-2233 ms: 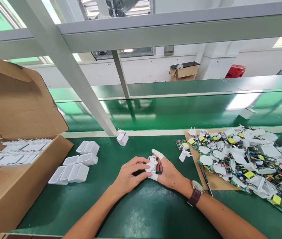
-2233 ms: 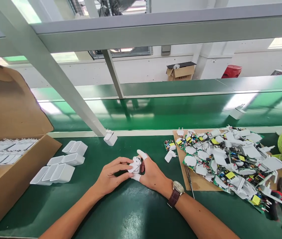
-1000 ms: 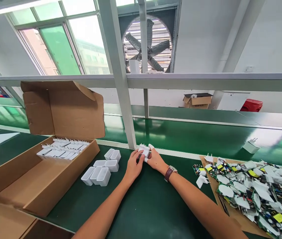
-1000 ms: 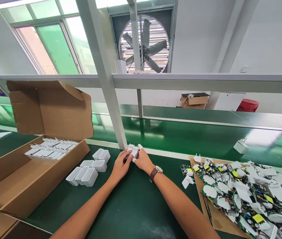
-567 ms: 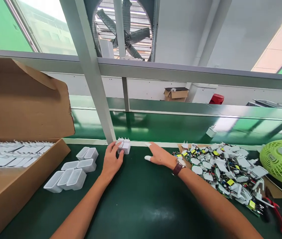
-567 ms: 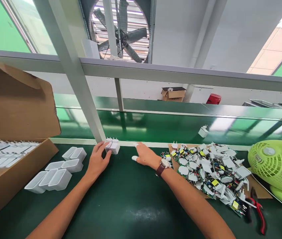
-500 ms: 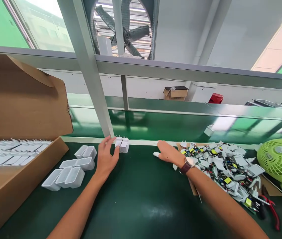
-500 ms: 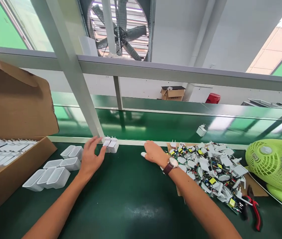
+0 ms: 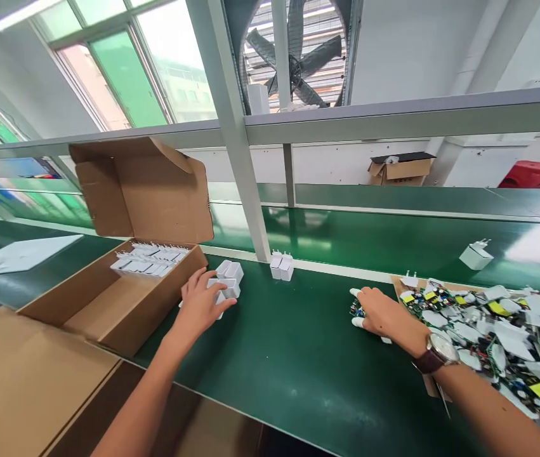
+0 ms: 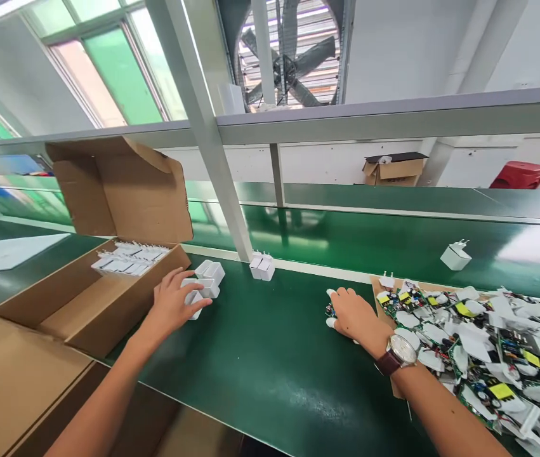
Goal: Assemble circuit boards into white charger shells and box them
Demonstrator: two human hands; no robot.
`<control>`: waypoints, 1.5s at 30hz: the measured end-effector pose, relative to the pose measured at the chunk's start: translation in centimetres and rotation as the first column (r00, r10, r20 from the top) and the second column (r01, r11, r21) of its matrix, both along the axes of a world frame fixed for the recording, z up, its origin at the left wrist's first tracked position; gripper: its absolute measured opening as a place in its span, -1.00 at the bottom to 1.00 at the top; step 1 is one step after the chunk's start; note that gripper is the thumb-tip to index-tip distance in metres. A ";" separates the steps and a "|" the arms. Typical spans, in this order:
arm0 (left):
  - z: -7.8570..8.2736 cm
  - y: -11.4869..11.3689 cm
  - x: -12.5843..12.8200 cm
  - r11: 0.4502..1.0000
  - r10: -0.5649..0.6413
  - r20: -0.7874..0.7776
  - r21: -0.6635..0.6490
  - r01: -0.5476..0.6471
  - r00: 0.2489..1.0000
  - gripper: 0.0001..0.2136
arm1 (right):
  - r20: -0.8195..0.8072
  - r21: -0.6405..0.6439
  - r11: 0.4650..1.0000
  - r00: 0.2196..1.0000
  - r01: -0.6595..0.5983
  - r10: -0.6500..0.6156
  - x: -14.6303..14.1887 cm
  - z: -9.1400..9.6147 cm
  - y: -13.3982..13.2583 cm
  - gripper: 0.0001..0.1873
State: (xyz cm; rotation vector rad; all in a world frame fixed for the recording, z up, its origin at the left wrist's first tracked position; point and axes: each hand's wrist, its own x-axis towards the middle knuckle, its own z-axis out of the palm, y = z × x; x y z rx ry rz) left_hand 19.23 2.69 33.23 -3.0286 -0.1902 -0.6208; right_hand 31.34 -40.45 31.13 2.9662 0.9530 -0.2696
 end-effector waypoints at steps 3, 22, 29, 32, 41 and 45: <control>-0.6 -0.8 0.4 0.999 -0.032 0.023 0.007 0.032 0.999 -0.83 | -0.002 0.011 0.999 0.999 0.038 -0.038 -1.0 -0.5 -0.2 -0.70; -1.5 -15.5 6.8 0.450 -0.783 -0.116 -0.784 0.427 0.611 0.16 | -0.042 0.635 0.766 0.994 0.102 -0.097 -2.7 -4.1 -1.3 -0.38; -6.3 -17.3 6.4 0.398 -0.677 0.032 -0.825 0.402 0.735 -0.15 | 0.033 0.908 0.417 0.999 -0.043 0.031 -4.4 -2.3 -1.0 -0.40; -6.4 -17.2 6.4 0.399 -0.698 0.094 -0.771 0.495 0.710 -0.15 | 0.153 0.909 0.383 0.986 -0.167 0.068 -5.2 -1.7 -0.6 -0.33; -6.2 -17.6 6.2 0.426 -0.746 0.089 -0.698 0.576 0.660 -0.09 | 0.330 0.784 0.546 0.943 -0.297 0.039 -6.3 -2.3 0.9 -0.23; -6.2 -17.5 6.1 0.407 -0.768 0.082 -0.703 0.583 0.635 -0.06 | 0.341 0.777 0.560 0.940 -0.290 0.012 -6.4 -2.3 1.1 -0.22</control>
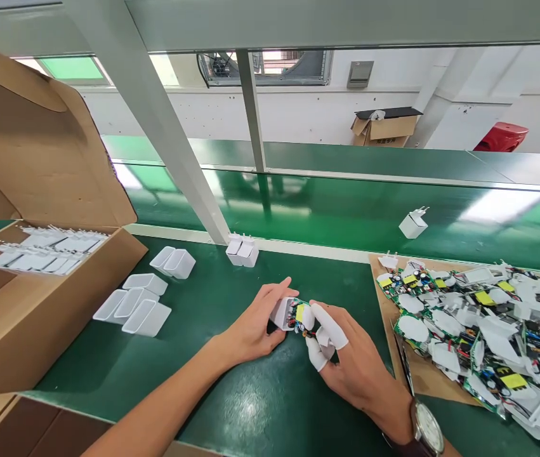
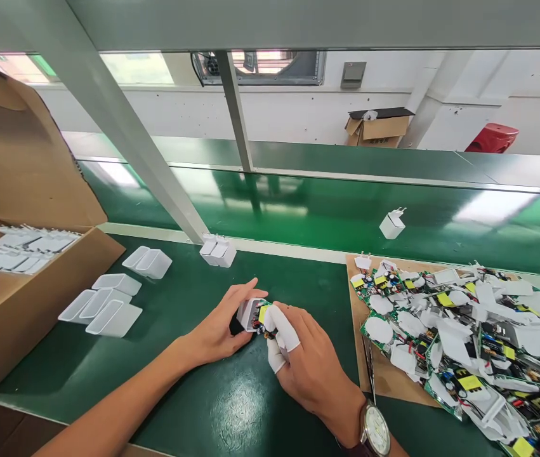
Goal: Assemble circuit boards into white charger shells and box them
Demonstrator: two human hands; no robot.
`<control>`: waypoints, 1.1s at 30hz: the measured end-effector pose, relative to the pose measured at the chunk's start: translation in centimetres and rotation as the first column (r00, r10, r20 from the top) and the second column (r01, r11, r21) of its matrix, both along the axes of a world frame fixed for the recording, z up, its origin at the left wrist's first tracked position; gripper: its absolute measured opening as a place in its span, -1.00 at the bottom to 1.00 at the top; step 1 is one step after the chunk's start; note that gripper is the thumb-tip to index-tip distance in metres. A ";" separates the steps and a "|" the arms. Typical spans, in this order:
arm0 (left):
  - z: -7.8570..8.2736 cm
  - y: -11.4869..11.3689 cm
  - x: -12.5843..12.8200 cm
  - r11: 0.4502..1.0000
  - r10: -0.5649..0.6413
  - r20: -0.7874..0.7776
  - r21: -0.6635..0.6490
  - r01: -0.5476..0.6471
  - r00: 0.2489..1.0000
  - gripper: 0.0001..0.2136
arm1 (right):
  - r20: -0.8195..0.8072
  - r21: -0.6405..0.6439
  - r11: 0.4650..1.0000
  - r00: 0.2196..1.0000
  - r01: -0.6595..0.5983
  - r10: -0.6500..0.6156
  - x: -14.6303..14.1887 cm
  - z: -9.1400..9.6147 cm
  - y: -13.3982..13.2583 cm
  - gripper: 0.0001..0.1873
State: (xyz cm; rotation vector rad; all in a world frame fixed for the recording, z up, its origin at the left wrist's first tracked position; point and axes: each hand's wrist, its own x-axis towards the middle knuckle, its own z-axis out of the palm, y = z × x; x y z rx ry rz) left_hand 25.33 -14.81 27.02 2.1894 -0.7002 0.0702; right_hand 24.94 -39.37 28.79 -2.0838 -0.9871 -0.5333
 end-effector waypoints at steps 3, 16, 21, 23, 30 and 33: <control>0.1 -0.1 -0.1 1.000 -0.007 0.007 -0.007 0.007 1.000 -0.04 | 0.007 -0.030 1.000 1.000 0.007 -0.006 0.0 0.0 0.2 -0.21; 0.2 -0.3 -0.1 1.000 -0.005 0.018 0.020 0.005 1.000 -0.02 | 0.025 -0.084 0.994 0.998 0.065 -0.063 -0.1 -0.3 0.5 -0.21; 0.5 -0.6 0.0 1.000 -0.013 0.021 0.008 0.013 1.000 -0.03 | 0.010 -0.085 0.994 0.998 0.065 -0.065 0.0 -0.3 0.4 -0.22; 0.5 -0.7 -0.1 1.000 -0.014 0.014 -0.002 0.014 1.000 -0.05 | -0.013 -0.085 0.994 0.998 0.061 -0.063 -0.1 -0.3 0.4 -0.22; 0.3 -0.7 -0.1 1.000 -0.008 -0.034 -0.001 0.008 0.999 -0.07 | -0.036 -0.077 0.995 0.997 0.064 -0.067 -0.1 -0.5 0.4 -0.21; 0.1 -1.0 -0.2 0.999 -0.033 -0.018 -0.024 0.032 0.999 -0.09 | -0.051 -0.089 0.996 0.998 0.031 -0.036 0.0 -0.7 0.5 -0.21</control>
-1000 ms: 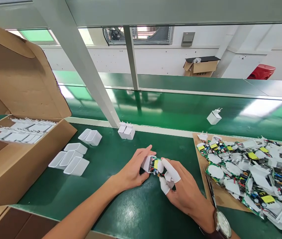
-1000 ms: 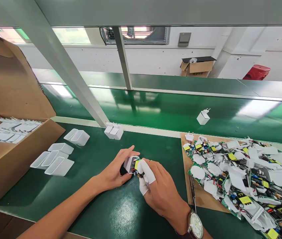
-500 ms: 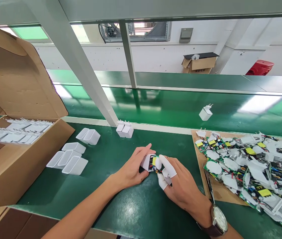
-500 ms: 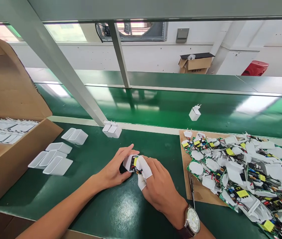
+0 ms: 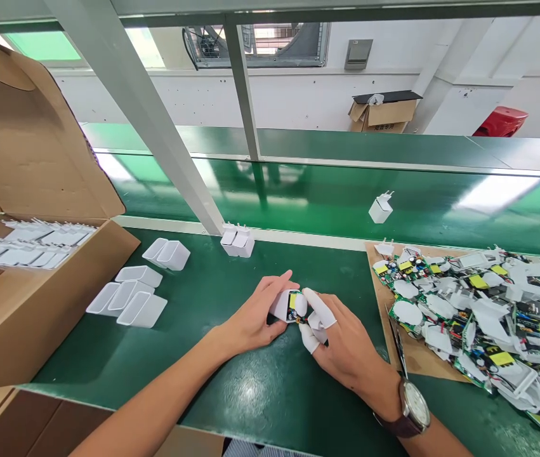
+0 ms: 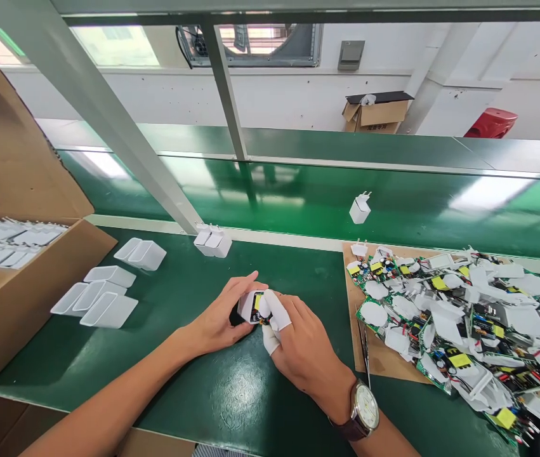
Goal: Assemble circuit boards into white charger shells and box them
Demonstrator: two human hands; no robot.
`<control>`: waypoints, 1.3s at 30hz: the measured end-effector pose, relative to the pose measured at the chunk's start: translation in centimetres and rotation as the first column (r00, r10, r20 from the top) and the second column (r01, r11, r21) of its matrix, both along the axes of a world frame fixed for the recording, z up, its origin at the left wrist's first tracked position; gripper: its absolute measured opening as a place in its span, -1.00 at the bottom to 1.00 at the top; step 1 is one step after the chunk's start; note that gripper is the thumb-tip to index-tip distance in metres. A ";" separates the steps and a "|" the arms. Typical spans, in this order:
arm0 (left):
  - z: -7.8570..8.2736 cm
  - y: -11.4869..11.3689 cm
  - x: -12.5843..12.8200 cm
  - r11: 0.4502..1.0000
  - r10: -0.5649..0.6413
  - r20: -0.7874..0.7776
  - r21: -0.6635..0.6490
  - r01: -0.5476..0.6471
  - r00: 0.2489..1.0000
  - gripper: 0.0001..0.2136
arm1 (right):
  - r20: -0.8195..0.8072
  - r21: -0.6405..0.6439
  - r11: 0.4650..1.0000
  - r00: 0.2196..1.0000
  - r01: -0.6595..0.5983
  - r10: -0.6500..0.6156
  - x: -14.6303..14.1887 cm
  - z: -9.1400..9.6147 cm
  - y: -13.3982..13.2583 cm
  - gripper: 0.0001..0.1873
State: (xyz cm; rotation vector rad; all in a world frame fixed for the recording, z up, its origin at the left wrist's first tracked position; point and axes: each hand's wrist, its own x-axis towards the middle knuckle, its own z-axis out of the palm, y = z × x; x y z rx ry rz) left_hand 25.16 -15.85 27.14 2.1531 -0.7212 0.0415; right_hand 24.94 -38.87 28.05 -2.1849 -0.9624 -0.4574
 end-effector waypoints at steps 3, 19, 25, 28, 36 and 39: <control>-0.1 -0.3 0.0 0.998 -0.043 0.014 -0.045 0.044 0.999 -0.20 | 0.003 0.025 0.999 0.999 -0.033 0.033 0.1 -0.1 -0.2 -0.26; 0.4 1.6 -0.5 0.958 -0.081 -0.352 -0.285 -0.024 0.932 -0.26 | -0.003 -0.006 0.979 0.979 -0.203 0.203 2.3 -2.6 1.0 -0.44; -0.1 1.6 -0.8 0.942 -0.059 -0.280 -0.334 -0.040 0.958 -0.05 | 0.082 0.003 0.981 0.978 -0.192 0.191 2.7 -1.4 1.4 -0.48; -0.3 1.7 -0.8 0.936 -0.005 -0.156 -0.349 -0.050 0.988 0.15 | 0.037 0.064 0.981 0.983 -0.182 0.180 2.5 -1.2 1.7 -0.46; -0.5 1.7 -0.5 0.938 0.226 0.030 -0.277 -0.209 0.974 -0.33 | -0.031 -0.047 0.987 0.987 -0.157 0.155 2.6 -2.2 2.2 -0.51; -0.5 1.7 -0.4 0.939 0.212 0.014 -0.279 -0.200 0.977 -0.39 | -0.025 -0.090 0.984 0.988 -0.152 0.151 2.6 -2.2 2.1 -0.49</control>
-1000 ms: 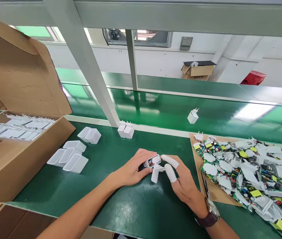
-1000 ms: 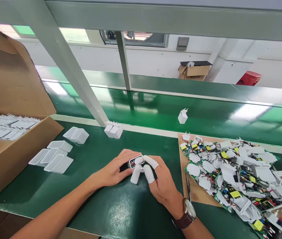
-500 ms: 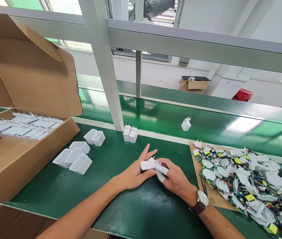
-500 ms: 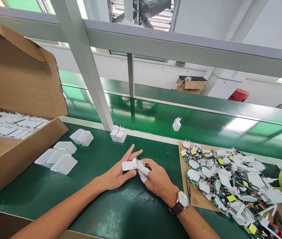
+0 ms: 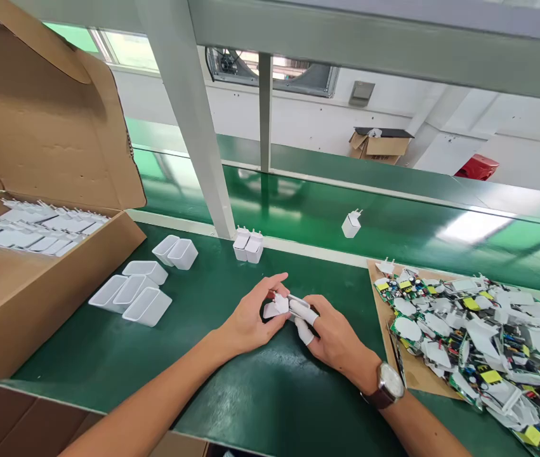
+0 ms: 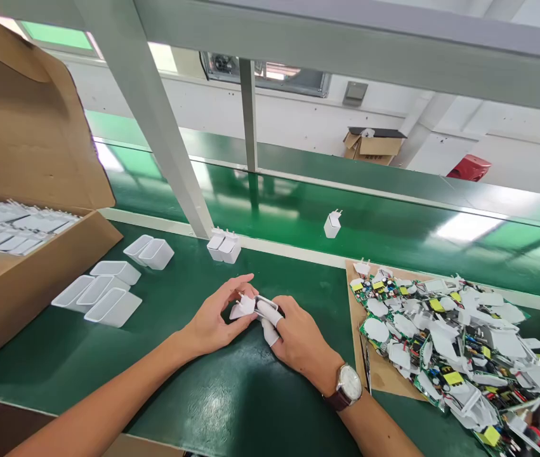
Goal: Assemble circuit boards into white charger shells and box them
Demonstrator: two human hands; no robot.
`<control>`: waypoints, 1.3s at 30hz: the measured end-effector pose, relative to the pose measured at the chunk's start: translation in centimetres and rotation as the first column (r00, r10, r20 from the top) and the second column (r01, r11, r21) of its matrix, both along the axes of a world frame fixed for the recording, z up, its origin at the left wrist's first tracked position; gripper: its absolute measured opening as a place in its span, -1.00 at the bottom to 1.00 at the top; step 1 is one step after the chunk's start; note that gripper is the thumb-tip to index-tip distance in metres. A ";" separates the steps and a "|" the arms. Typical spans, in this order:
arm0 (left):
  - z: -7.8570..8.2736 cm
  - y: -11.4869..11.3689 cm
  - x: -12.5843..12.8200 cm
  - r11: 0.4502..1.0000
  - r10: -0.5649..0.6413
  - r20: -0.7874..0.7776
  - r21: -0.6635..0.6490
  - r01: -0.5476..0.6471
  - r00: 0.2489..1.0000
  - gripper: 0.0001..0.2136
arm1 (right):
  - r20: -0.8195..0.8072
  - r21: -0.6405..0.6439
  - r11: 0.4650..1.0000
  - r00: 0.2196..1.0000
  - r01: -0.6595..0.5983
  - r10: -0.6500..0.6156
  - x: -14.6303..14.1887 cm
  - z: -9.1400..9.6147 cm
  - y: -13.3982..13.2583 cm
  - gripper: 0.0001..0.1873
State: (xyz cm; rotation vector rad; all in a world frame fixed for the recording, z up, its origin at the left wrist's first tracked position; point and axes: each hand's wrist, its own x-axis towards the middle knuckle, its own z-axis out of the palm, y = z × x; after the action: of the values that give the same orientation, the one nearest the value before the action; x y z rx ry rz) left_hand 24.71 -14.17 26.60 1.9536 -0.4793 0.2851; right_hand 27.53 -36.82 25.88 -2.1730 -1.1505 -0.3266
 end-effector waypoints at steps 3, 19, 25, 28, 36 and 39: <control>0.1 0.0 0.1 1.000 -0.001 -0.026 -0.009 0.001 1.000 -0.38 | -0.072 0.066 0.998 0.997 -0.021 0.026 0.0 -0.1 -0.2 -0.47; -0.1 0.0 0.4 0.995 -0.065 -0.064 -0.085 0.060 0.996 -0.15 | -0.549 0.320 0.940 0.832 0.117 0.083 0.1 0.0 0.7 -0.65; -0.1 -1.7 -0.4 0.999 -0.048 0.050 -0.021 0.049 0.998 -0.18 | -0.850 0.518 0.698 0.203 0.494 0.486 0.0 1.3 1.1 -0.63; -0.3 -2.1 -0.7 1.000 -0.021 0.056 0.024 0.020 0.998 -0.27 | -0.825 0.527 0.658 0.139 0.539 0.547 -0.2 1.8 1.0 -0.66; -0.7 -1.9 -0.5 1.000 -0.005 0.000 -0.004 0.005 1.000 -0.18 | -0.861 0.503 0.698 0.225 0.510 0.455 -0.2 1.3 0.9 -0.63; -0.7 -1.8 -0.2 0.998 0.040 -0.057 -0.040 -0.043 0.998 -0.15 | -0.816 0.487 0.752 0.539 0.444 0.210 -0.4 0.5 0.7 -0.60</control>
State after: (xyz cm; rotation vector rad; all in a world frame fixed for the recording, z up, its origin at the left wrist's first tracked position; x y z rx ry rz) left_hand 24.47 -15.95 25.93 1.9279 -0.3939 0.2642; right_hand 27.14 -36.09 26.38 -1.4170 -0.2119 0.2589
